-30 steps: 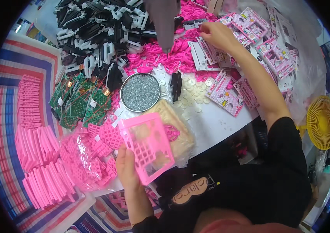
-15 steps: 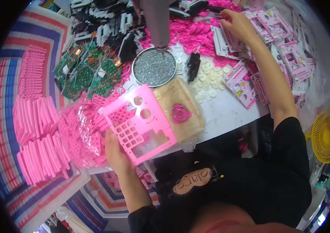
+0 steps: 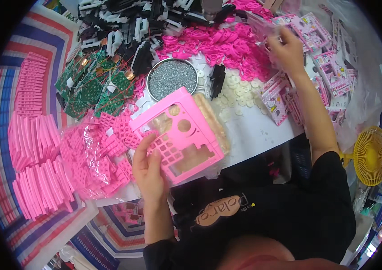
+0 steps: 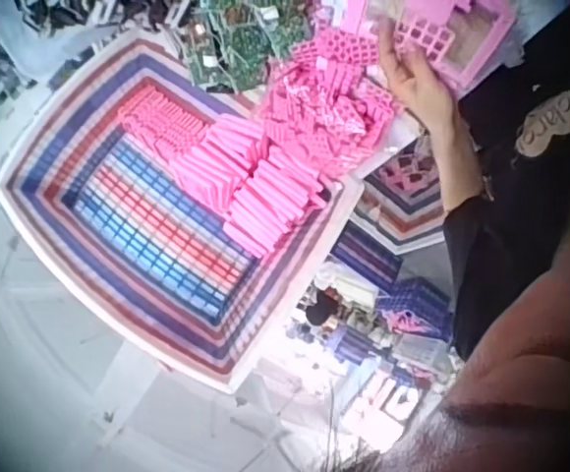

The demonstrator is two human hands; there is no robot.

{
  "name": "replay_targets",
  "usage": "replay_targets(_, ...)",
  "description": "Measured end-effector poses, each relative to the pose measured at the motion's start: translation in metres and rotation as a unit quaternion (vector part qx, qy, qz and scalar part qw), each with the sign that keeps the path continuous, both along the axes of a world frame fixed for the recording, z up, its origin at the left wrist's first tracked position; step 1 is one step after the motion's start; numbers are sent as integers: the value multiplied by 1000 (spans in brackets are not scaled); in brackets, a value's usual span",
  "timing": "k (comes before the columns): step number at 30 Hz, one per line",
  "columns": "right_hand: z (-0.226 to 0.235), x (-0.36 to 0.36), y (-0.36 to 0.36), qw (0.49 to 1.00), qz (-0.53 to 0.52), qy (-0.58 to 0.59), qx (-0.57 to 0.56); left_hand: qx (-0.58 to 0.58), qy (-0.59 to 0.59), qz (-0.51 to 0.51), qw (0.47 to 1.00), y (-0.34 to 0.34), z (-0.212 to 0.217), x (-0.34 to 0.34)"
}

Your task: Assembling the internal circuit boards and plastic casings of pink toy banks using hand tools.

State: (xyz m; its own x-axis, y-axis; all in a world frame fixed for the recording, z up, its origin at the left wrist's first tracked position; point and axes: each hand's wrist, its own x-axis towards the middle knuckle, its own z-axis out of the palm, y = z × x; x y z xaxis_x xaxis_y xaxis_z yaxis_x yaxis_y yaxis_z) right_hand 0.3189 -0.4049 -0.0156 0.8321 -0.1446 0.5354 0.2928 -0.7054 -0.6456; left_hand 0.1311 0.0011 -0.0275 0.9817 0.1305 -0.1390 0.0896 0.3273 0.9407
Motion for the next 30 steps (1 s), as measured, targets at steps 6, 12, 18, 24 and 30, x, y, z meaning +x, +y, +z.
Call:
replay_targets(6,22,14,-33,770,94,119,620,-52,-14,25,998,-4,-13,8)
replay_targets(12,51,-62,62,797,291,168,501,-71,-35,39,996,-5,-15,16)
replay_targets(18,119,-77,137,849,504,-74,-140,-30,-48,51,997,23,-20,18)
replay_targets(24,84,-92,246,819,492,-177,-236,-391,0,-129,911,17,5,22)
replay_targets(30,55,-91,183,894,445,15,-48,-165,-18,30,986,68,-4,15)
